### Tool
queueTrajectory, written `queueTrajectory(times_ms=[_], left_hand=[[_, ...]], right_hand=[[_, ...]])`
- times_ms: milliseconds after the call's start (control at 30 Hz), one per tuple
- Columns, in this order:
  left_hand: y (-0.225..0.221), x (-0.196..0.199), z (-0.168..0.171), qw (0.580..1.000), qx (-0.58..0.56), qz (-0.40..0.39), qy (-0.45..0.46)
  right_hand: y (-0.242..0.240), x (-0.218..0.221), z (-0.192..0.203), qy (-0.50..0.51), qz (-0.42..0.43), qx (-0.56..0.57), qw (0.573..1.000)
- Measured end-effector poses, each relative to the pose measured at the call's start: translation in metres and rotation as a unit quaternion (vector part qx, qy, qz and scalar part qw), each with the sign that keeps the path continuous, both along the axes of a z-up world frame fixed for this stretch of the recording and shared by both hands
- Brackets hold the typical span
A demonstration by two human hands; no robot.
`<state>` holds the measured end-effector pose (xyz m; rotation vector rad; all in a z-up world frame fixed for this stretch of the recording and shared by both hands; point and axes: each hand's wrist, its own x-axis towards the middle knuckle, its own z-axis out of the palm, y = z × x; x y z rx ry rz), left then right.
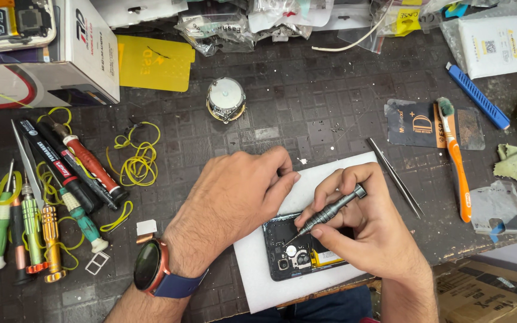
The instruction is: The person works on a disassembled smartphone, using tweezers to place a black adhesive sheet over the camera area and then using a screwdriver to tighten screws around the camera module. The person also briefly handles a small cylindrical component wrapped in foil.
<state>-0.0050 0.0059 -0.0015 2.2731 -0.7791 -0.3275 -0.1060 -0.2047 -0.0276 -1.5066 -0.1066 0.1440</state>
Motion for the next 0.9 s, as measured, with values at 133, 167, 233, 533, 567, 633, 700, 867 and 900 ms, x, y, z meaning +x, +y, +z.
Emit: queueTrajectory(times_ms=[133, 167, 233, 533, 567, 633, 700, 867, 900], left_hand=[[0.0004, -0.0006, 0.0001, 1.0, -0.003, 0.002, 0.007], [0.0003, -0.0004, 0.0002, 1.0, -0.001, 0.001, 0.008], [-0.0001, -0.0003, 0.0006, 1.0, -0.002, 0.0, 0.006], [-0.0001, -0.0005, 0.0025, 1.0, -0.001, 0.003, 0.005], [-0.0002, -0.0004, 0.0025, 1.0, -0.003, 0.003, 0.003], [0.0, -0.0007, 0.0022, 1.0, -0.003, 0.002, 0.002], [0.0, -0.0002, 0.002, 1.0, 0.002, 0.001, -0.001], [-0.0004, -0.0005, 0.0017, 1.0, -0.001, 0.001, -0.002], [-0.0002, -0.0004, 0.0018, 1.0, -0.001, 0.001, -0.003]], right_hand=[[0.0006, 0.0004, -0.0001, -0.002, 0.001, -0.012, 1.0], [0.0008, 0.0003, 0.0, -0.003, 0.001, -0.013, 1.0], [0.0013, 0.0001, 0.0, -0.005, 0.001, -0.017, 1.0], [0.0015, -0.0006, -0.0003, -0.013, -0.006, -0.01, 1.0], [0.0012, -0.0006, -0.0002, -0.015, -0.005, -0.01, 1.0], [0.001, -0.0011, -0.0001, -0.017, -0.003, -0.01, 1.0], [0.0009, -0.0011, 0.0, -0.017, -0.002, -0.013, 1.0], [0.001, -0.0007, 0.0002, -0.01, -0.001, -0.012, 1.0], [0.0008, -0.0006, 0.0005, -0.009, 0.0, -0.013, 1.0]])
